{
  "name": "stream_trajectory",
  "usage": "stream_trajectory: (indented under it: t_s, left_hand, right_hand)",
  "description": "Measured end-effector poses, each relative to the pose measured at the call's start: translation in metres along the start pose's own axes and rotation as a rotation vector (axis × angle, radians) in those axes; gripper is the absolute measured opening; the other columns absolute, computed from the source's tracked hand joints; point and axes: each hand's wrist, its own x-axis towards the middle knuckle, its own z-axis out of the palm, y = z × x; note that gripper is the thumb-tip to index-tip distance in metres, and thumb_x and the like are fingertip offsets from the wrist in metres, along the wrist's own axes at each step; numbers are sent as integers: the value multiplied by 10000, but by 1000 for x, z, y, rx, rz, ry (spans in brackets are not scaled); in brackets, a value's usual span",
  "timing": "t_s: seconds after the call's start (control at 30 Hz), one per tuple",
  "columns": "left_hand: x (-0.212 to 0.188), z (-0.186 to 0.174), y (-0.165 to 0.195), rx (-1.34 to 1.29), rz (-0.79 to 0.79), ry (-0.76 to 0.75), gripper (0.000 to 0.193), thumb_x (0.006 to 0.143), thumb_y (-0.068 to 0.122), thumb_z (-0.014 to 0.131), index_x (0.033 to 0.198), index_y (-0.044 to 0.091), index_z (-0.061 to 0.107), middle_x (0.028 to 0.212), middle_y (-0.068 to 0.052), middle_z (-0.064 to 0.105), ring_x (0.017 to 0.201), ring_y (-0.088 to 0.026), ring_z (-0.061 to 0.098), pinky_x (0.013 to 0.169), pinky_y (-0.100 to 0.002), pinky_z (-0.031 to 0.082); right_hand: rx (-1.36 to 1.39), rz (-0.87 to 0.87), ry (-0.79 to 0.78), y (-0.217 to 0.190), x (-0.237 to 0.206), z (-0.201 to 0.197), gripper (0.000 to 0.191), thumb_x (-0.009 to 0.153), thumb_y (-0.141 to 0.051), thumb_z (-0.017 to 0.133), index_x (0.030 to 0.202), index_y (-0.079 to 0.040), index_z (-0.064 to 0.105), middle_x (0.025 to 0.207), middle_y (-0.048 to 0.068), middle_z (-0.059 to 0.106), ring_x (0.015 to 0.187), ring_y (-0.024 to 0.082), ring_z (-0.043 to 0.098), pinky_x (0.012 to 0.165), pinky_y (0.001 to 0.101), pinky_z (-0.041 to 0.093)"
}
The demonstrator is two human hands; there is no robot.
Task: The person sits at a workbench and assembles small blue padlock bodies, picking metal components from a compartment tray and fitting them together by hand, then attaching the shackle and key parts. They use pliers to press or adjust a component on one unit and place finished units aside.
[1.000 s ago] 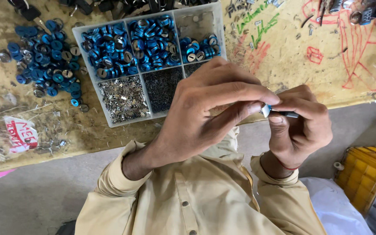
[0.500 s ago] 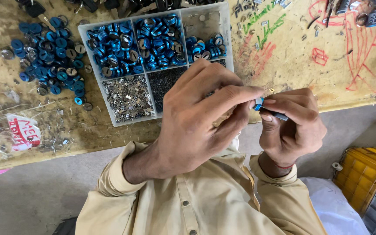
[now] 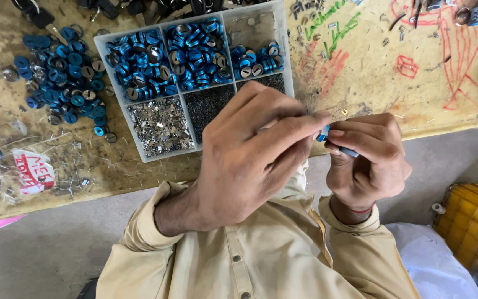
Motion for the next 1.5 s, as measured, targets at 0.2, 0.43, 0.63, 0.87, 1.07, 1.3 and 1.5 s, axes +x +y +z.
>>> stream_trajectory:
  t_s: [0.2, 0.43, 0.63, 0.87, 1.07, 1.3, 1.5]
  left_hand:
    - [-4, 8, 2, 39, 70, 73, 403, 885, 13, 859, 1246, 45, 684, 1064, -40, 650, 979, -198, 640, 791, -303, 577]
    - [-3, 9, 4, 66, 84, 65, 418, 885, 0, 862, 1256, 48, 676, 1066, -54, 641, 988, -219, 647, 810, -330, 582]
    - [1, 0, 9, 50, 54, 35, 426, 893, -30, 849, 1271, 52, 670, 1068, -51, 635, 967, -212, 645, 814, -334, 569]
    - [6, -7, 12, 14, -31, 45, 338, 926, -33, 831, 1215, 83, 701, 1008, -34, 662, 872, -164, 640, 741, -304, 533]
    - [5, -3, 5, -145, -80, 66, 226, 952, -42, 777, 1137, 65, 704, 1030, -52, 704, 881, -123, 682, 744, -251, 594]
    - [3, 18, -24, -505, -228, 185, 118, 1093, 0, 651, 1192, 52, 690, 1072, -82, 722, 893, -104, 762, 724, -259, 661]
    - [16, 71, -59, -16, -140, 16, 220, 975, 10, 726, 1189, 54, 697, 1051, -115, 722, 859, -185, 728, 738, -314, 610]
  right_hand:
    - [87, 61, 31, -4, 1, 8, 168, 1048, -63, 725, 1072, 30, 586, 967, 161, 721, 811, 214, 668, 738, 288, 538]
    - [-30, 166, -40, -18, 4, 3, 113, 1119, -2, 682, 1135, 43, 580, 959, 166, 720, 816, 192, 678, 710, 244, 537]
    - [-77, 109, -42, -24, 9, 5, 70, 1137, 7, 633, 1134, 46, 576, 982, 165, 713, 826, 209, 701, 729, 272, 565]
    - [43, 168, -54, -23, 8, 1, 125, 1169, -75, 618, 1160, 36, 560, 967, 168, 708, 820, 187, 679, 740, 257, 549]
    - [222, 289, -22, -21, 1, 0, 252, 1180, -189, 632, 1167, 40, 526, 1023, 187, 704, 833, 160, 667, 750, 233, 544]
    - [381, 359, 62, -10, -2, -3, 262, 1158, -199, 644, 1179, 25, 511, 997, 182, 694, 733, 151, 662, 669, 237, 553]
    - [406, 420, 207, 24, -3, -30, 245, 1215, -181, 654, 1197, 22, 518, 927, 151, 648, 704, 172, 619, 636, 269, 515]
